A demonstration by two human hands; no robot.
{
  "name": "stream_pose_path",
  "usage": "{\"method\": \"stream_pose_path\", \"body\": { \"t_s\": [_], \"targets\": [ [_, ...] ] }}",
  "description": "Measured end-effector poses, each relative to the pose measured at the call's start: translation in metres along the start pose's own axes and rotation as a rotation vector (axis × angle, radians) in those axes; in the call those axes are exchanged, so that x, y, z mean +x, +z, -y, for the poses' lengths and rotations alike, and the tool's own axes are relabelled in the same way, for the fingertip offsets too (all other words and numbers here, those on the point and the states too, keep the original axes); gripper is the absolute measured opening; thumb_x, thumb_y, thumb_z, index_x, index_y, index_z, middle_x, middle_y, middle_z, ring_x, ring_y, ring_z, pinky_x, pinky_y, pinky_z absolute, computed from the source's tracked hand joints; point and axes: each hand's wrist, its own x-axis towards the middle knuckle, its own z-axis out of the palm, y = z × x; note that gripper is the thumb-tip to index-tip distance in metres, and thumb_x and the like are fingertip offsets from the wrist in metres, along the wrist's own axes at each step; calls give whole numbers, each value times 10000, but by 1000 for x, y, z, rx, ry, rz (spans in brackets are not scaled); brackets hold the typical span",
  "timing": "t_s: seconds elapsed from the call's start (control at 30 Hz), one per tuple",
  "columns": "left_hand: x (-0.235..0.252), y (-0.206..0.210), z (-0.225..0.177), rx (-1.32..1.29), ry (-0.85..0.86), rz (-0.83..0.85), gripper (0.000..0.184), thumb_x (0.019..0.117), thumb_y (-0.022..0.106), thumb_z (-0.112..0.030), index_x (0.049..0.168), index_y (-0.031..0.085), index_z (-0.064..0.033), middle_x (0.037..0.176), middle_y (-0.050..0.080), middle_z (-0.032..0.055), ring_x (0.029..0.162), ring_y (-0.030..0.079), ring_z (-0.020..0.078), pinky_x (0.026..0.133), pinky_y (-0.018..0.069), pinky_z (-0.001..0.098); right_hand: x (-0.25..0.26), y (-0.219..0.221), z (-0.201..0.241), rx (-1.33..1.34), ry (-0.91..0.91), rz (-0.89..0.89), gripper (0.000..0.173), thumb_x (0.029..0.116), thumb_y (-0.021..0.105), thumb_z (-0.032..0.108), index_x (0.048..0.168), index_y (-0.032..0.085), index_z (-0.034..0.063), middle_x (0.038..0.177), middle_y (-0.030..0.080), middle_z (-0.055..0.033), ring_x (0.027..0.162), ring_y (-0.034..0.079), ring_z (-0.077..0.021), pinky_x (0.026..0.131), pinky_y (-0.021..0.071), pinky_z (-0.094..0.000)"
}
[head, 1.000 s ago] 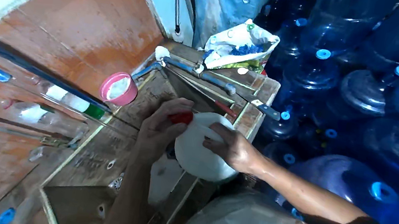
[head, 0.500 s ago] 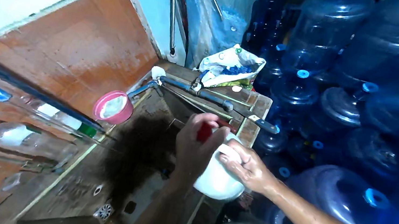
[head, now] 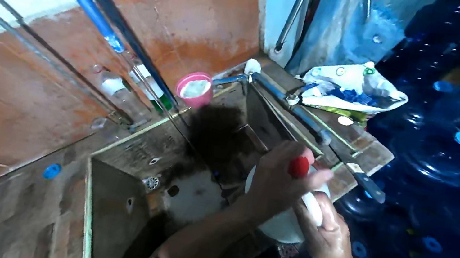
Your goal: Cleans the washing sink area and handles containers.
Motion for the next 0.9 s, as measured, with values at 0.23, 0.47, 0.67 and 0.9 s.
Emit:
{"method": "stream_pose_path", "body": {
  "t_s": [0.23,0.47,0.67,0.9],
  "targets": [
    [49,-37,27,-506,14,736,67,883,636,2,841,683,26,918,731,16,923,664,15,823,538,193,13,-16,0,17,25,188,206,982,608,150,1043,630,-46,867,664,27,798,561,168,749,480,-30],
    [-14,9,-3,147,24,-142,280,817,807,-124,1017,694,36,934,701,128,799,673,140,693,570,282,10,-19,0,-18,9,138,278,993,611,201,1030,664,-69,862,694,12,806,578,168,762,484,-38],
    [8,-10,1,-36,139,215,108,816,740,18,894,684,69,850,701,120,754,656,96,677,543,250,3,-23,4,-56,56,150,250,1006,609,205,1014,643,-43,777,640,51,671,547,139,638,494,-76],
    [-37,-50,16,-38,91,358,461,1035,495,-183,1394,496,107,1390,581,213,1264,581,158,1054,481,296,-47,-38,34,73,65,226,63,1033,605,280,1054,629,226,772,599,172,646,556,84,589,508,-132]
  ]
}}
